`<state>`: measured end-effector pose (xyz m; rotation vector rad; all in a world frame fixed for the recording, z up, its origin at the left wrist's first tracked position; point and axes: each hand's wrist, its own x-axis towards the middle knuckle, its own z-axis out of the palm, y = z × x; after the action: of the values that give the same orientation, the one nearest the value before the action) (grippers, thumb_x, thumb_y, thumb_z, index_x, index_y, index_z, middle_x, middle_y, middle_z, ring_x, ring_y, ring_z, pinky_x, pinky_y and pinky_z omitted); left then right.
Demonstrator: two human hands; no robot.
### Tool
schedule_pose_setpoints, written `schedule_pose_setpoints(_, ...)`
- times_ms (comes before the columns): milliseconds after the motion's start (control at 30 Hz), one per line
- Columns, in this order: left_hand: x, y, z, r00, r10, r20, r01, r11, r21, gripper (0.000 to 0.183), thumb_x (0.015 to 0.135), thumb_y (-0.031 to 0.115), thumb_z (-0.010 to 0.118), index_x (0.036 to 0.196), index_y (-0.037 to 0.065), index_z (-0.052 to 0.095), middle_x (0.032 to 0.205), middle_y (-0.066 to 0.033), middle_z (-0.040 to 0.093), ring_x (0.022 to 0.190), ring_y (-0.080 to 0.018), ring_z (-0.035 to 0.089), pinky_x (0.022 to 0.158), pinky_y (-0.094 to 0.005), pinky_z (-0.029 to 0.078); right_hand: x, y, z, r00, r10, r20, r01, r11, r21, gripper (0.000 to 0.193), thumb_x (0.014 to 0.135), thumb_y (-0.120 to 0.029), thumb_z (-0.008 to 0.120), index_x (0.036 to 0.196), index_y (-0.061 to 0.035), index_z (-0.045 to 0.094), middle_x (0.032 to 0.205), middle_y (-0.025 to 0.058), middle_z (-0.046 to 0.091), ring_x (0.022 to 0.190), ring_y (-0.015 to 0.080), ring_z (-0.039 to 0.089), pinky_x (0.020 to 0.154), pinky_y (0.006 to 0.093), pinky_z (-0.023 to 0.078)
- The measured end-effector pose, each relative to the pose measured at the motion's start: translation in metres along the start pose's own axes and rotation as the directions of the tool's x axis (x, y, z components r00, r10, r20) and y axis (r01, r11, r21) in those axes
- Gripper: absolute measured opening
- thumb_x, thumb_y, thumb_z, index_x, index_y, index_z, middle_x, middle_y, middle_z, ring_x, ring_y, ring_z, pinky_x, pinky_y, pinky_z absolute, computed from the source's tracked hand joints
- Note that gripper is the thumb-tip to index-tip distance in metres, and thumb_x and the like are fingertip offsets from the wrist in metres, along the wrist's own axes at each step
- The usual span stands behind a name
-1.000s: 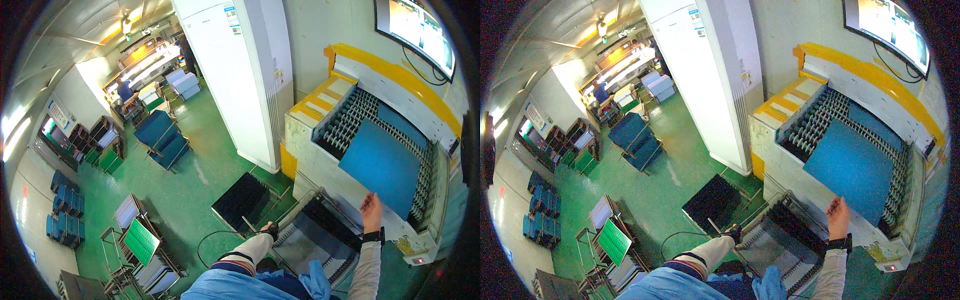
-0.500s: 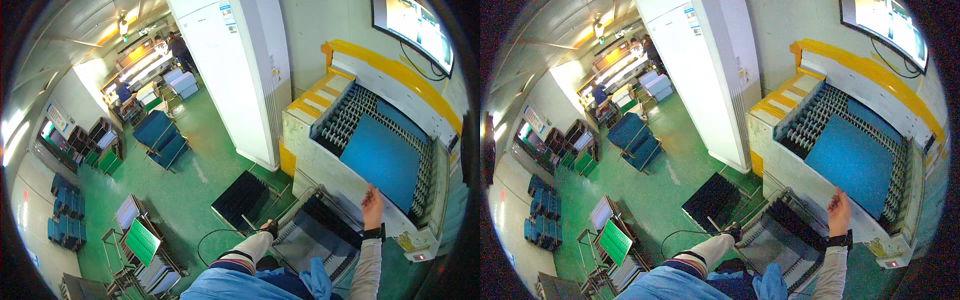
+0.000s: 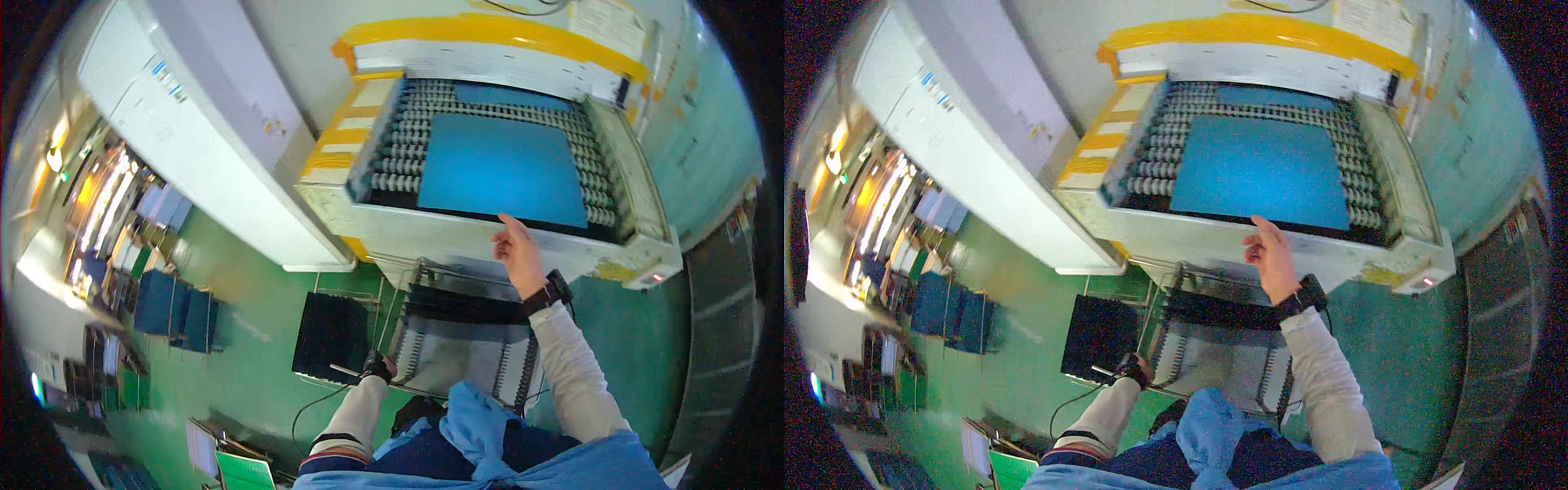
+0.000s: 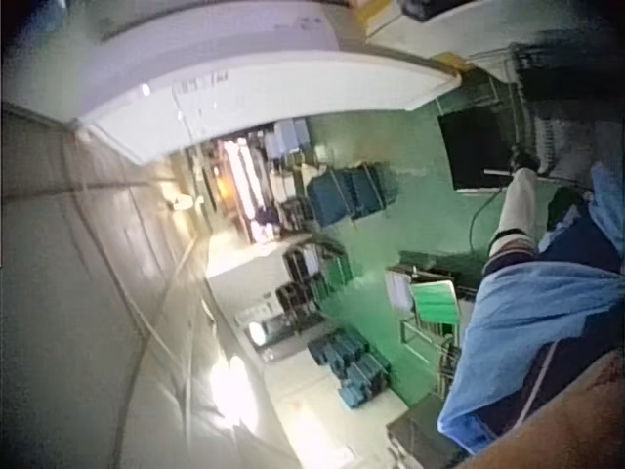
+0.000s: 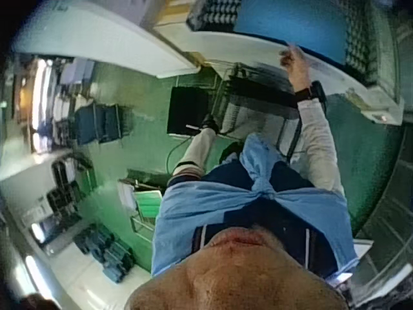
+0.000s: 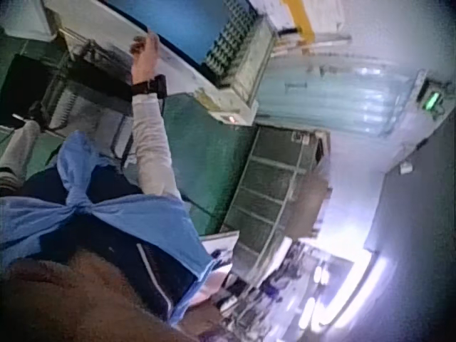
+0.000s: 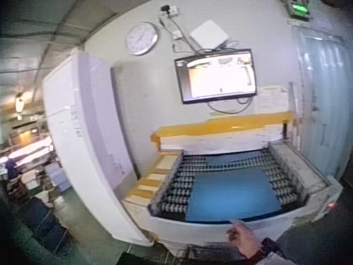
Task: Loading blue metal plates into an automated processing machine.
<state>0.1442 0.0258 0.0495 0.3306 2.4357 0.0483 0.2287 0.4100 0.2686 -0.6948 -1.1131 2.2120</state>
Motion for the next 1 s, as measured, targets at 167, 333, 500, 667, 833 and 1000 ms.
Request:
schedule_pose_setpoints(167, -0.002, 0.005, -0.002, 0.999, -0.013, 0.041, 0.01, 0.998, 0.069, 0.034, 0.073, 0.02, 0.066, 0.102, 0.002, 0.067, 0.107, -0.0202, 0.067, 0.102, -0.0341, 0.066, 0.087, -0.0421, 0.053, -0.003, -0.01, -0.007, 0.986, -0.149, -0.079, 0.135, 0.977, -0.162, 0.028, 0.095, -0.026, 0.059, 0.116, -0.0092, 0.062, 0.083, 0.0084, 0.064, 0.065, 0.0143, 0.057, 0.058, 0.0315, 0.047)
schedule_pose_setpoints(333, 0.023, -0.017, 0.029, 0.998, -0.033, -0.05, 0.036, 0.998, 0.055, 0.035, 0.071, 0.022, 0.069, 0.101, 0.003, 0.067, 0.104, -0.02, 0.067, 0.099, -0.0336, 0.066, 0.084, -0.0418, 0.054, 0.001, -0.031, 0.005, 0.665, -0.639, 0.387, 0.419, -0.11, -0.901, 0.034, 0.087, -0.021, 0.063, 0.119, -0.0094, 0.061, 0.113, 0.0145, 0.061, 0.105, 0.0321, 0.054, 0.091, 0.0453, 0.042)
schedule_pose_setpoints(500, 0.009, 0.003, 0.016, 0.998, -0.027, -0.051, 0.029, 0.998, 0.058, 0.038, 0.071, 0.024, 0.07, 0.102, 0.003, 0.066, 0.104, -0.0196, 0.067, 0.099, -0.0333, 0.066, 0.084, -0.0413, 0.054, 0.022, -0.025, -0.013, 0.734, -0.551, 0.396, 0.283, -0.282, -0.917, 0.041, 0.088, -0.032, 0.062, 0.124, -0.0132, 0.06, 0.135, 0.0159, 0.051, 0.127, 0.0362, 0.043, 0.105, 0.0515, 0.031)
schedule_pose_setpoints(667, 0.015, -0.008, 0.02, 0.997, -0.031, -0.067, 0.036, 0.996, 0.081, 0.039, 0.07, 0.024, 0.071, 0.103, 0.002, 0.066, 0.105, -0.0201, 0.067, 0.101, -0.033, 0.066, 0.085, -0.041, 0.054, 0.034, -0.031, -0.016, 0.746, -0.539, 0.391, 0.274, -0.287, -0.918, 0.043, 0.088, -0.035, 0.061, 0.126, -0.014, 0.059, 0.137, 0.0155, 0.051, 0.128, 0.0359, 0.043, 0.105, 0.0521, 0.031)
schedule_pose_setpoints(833, 0.023, -0.008, 0.03, 0.998, -0.04, -0.053, 0.038, 0.999, -0.033, 0.044, 0.071, 0.027, 0.07, 0.106, 0.001, 0.064, 0.108, -0.0205, 0.066, 0.102, -0.0332, 0.065, 0.086, -0.042, 0.053, 0.038, -0.033, -0.026, 0.752, -0.523, 0.402, 0.256, -0.33, -0.909, 0.044, 0.088, -0.034, 0.062, 0.126, -0.0123, 0.058, 0.137, 0.0144, 0.051, 0.128, 0.0361, 0.044, 0.104, 0.0521, 0.032)
schedule_pose_setpoints(1000, 0.039, -0.016, 0.045, 0.996, 0.0, -0.09, 0.013, 0.99, 0.14, 0.052, 0.073, 0.028, 0.067, 0.116, 0.002, 0.057, 0.113, -0.0215, 0.062, 0.105, -0.0347, 0.062, 0.088, -0.0429, 0.052, 0.003, -0.01, -0.011, 0.631, -0.579, 0.516, 0.496, -0.211, -0.843, 0.039, 0.084, -0.025, 0.067, 0.118, -0.0068, 0.06, 0.126, 0.0163, 0.057, 0.118, 0.0377, 0.049, 0.097, 0.049, 0.038)
